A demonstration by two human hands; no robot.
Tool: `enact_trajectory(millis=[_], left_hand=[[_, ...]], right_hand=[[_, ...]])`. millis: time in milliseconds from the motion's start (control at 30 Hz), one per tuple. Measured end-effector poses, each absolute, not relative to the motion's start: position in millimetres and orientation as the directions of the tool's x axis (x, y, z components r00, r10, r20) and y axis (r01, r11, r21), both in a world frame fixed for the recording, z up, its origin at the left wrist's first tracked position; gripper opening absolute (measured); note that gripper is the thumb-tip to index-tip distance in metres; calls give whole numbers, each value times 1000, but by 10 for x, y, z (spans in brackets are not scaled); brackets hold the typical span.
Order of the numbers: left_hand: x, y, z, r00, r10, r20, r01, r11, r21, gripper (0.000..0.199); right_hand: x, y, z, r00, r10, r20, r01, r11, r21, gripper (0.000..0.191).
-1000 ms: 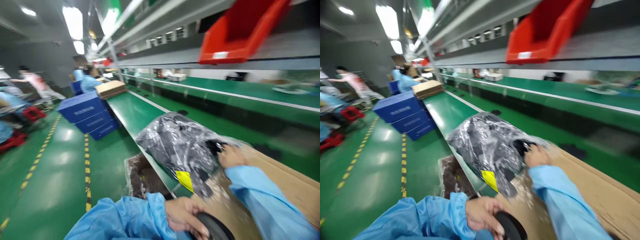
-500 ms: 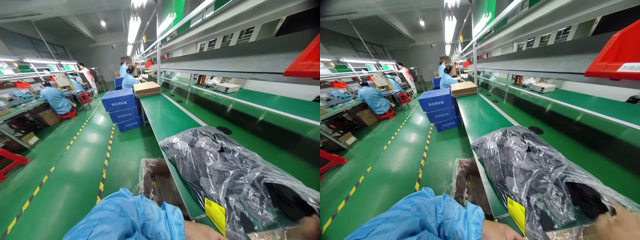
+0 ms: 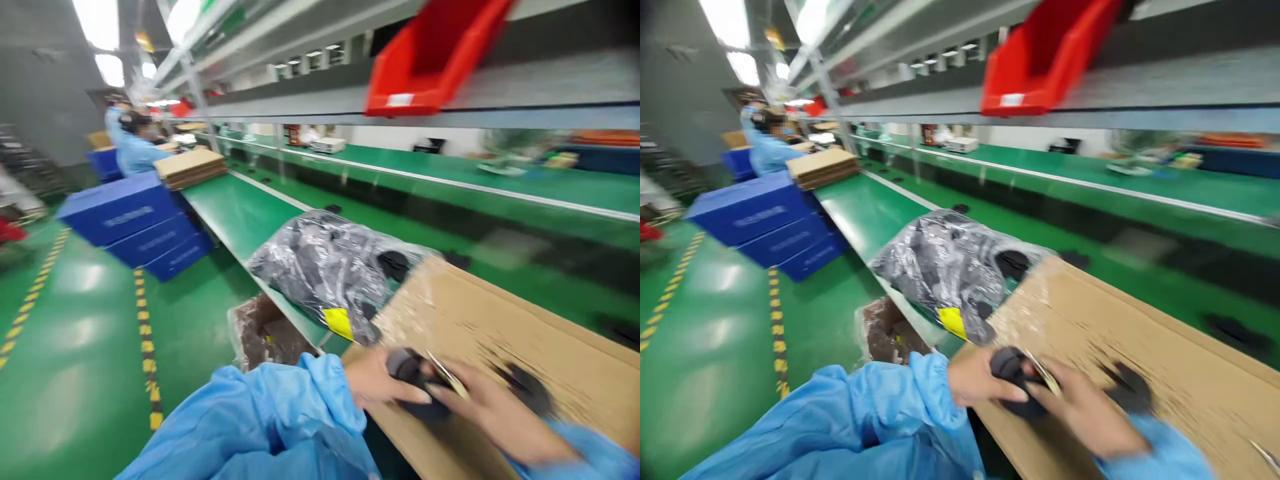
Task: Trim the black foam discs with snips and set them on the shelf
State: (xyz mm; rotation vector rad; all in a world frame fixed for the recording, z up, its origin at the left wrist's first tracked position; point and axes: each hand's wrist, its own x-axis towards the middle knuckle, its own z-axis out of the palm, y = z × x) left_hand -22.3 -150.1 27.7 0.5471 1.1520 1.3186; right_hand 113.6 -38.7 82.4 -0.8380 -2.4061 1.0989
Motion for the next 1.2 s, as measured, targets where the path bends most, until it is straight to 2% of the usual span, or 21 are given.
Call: enact_trajectory(millis=[33,67,133,167,300,367,500,633,733,800,933,1067,1200], left_hand=[[-189,-1510,309,-197,917,-347,-489,215,845,49],[-163,-1507,322,-178,912,-369,-508,235,828,51],[-122,-1481,306,-174,904,-390,-572,229,788,57],[-103,-1468,290,-191,902,-387,-599,205,774,59],[-32,-1456,297,-184,911,-369,-613,187,767,48],[-4,-1458,336,-173,917,-360,-599,193,777,46],[46,-1439,373,-153,924,-351,-544,218,810,47],[83,-1430,345,-141,919,-369,-497,257,829,43],[81,-1431,321,-120,918,-377,-487,277,828,42],[67,-1430,310,-131,929,-346,-466,250,849,38],[60,-1429,307,-102,967,-234,-440,167,883,32],[96,-1430,303,-21,978,-207,-472,173,865,34],[120,-1416,258,-82,974,-209,-491,143,859,38]], right_hand=[[1205,-439,754,-794,608,-8,361,460,-811,27],[1255,-491,682,-753,657,-23,375,401,-836,28],[1310,-597,529,-498,867,25,435,275,-858,33],[1326,-655,452,-402,915,29,415,210,-885,35],[1374,-927,220,-389,921,-22,267,90,-960,31],[1406,-1034,176,-330,944,-10,251,78,-965,29],[1487,-1115,190,-225,973,51,330,125,-936,24],[1537,-1115,214,-238,968,83,388,173,-906,21],[1542,-1103,192,-236,969,69,370,155,-916,26],[1536,-1090,171,-262,964,34,285,111,-952,30],[1501,-1078,181,-302,953,-25,-14,-31,-999,37],[1448,-1102,236,-242,961,-132,-165,-175,-971,42],[1403,-1121,239,-180,948,-262,-282,-304,-910,50]])
